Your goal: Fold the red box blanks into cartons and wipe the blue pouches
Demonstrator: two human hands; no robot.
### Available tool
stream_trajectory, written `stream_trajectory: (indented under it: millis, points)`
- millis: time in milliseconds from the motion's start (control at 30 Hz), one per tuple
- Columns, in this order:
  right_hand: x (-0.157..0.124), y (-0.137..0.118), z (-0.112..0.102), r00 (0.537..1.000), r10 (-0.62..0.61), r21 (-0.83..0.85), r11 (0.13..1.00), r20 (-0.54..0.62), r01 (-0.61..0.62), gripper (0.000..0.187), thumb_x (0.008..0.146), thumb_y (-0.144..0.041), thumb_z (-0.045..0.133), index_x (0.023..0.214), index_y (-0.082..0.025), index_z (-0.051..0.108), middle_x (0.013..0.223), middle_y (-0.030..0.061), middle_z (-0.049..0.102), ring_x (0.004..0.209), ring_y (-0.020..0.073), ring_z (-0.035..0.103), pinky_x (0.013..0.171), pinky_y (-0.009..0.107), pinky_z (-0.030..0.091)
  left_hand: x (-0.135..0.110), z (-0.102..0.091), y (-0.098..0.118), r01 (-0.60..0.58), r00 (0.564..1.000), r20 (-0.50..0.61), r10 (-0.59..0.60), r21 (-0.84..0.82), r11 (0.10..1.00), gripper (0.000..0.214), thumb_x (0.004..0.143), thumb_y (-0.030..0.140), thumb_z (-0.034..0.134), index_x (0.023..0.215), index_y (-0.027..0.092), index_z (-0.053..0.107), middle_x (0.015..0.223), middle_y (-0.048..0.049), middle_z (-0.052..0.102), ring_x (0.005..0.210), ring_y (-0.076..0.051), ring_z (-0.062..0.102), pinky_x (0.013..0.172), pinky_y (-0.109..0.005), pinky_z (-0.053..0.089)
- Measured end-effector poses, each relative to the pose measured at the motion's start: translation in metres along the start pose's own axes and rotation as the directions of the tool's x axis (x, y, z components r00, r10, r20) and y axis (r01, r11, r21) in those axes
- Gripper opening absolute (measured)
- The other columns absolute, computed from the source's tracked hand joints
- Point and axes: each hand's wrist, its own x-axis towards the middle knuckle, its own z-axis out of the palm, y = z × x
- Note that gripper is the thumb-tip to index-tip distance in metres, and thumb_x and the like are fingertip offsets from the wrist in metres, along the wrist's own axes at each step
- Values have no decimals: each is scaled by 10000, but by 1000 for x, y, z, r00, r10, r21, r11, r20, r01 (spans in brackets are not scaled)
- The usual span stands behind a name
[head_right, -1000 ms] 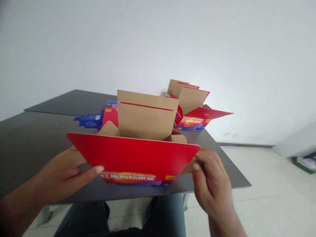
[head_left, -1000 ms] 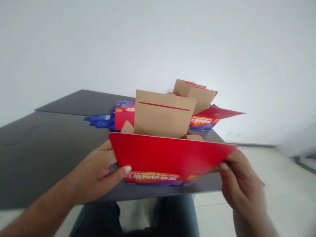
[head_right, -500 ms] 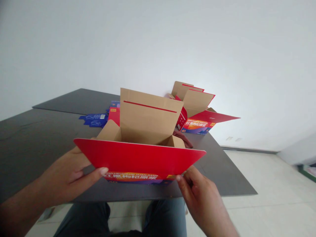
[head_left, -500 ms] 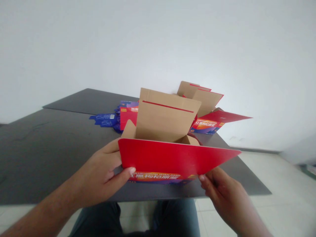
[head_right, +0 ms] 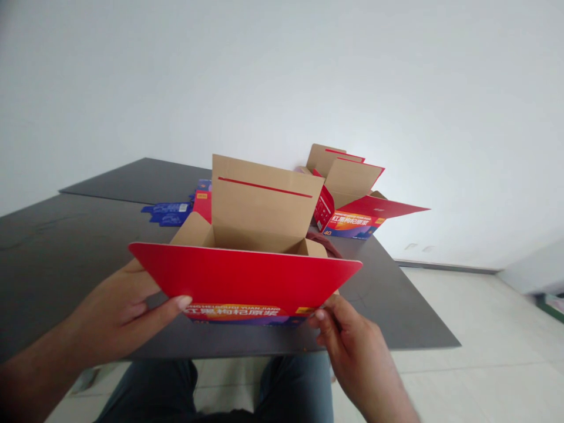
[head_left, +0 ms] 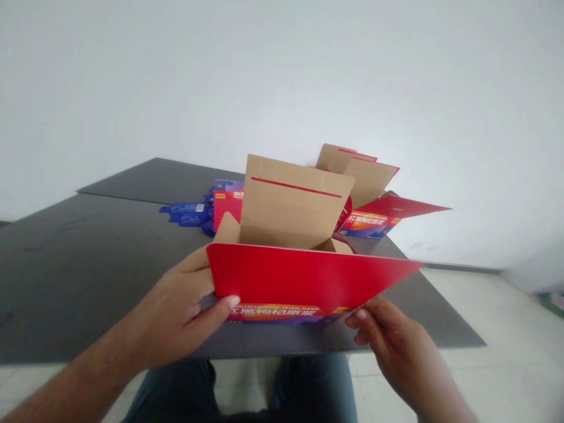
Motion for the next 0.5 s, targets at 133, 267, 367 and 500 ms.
stream_trajectory:
  millis: [133, 267, 367, 500]
  points:
    - [-2, 5, 4, 999, 19, 9, 1000, -29, -18, 398, 1099, -618, 537, 1173, -300, 764, 978, 50, 851, 698, 212, 806, 634, 307, 662, 1, 0, 1, -12, 1000, 1, 12, -4, 1000, 471, 1005, 330, 632, 1470, 327, 711, 1331, -84, 821, 1188, -307, 772, 1037, -391, 663]
    - [-2, 7, 6, 1000, -8, 13, 1000, 2, 8, 431, 1097, -649, 525, 1105, -289, 764, 919, 48, 836, 689, 217, 790, 628, 311, 644, 2, 0, 4, -22, 1000, 16, 23, -13, 1000, 465, 1012, 315, 617, 1465, 320, 722, 1315, -81, 825, 1185, -304, 774, 1033, -382, 662]
    - [-1, 3, 5, 999, -43, -11, 999, -23, 42, 439, 1104, -645, 525, 1114, -278, 766, 890, 50, 814, 720, 221, 779, 626, 304, 614, 3, 0, 5, -19, 999, 26, 19, -18, 1000, 455, 1020, 320, 600, 1454, 313, 737, 1311, -80, 826, 1169, -307, 775, 1015, -386, 666]
    - [6, 3, -1, 988, -154, -68, 986, 2, 154, 433, 1105, -630, 545, 1102, -264, 777, 869, 57, 794, 697, 214, 745, 615, 294, 584, 5, 0, 6, -20, 999, 31, 21, -29, 999, 452, 1025, 308, 601, 1452, 274, 743, 1340, -99, 814, 1183, -297, 765, 1036, -375, 655]
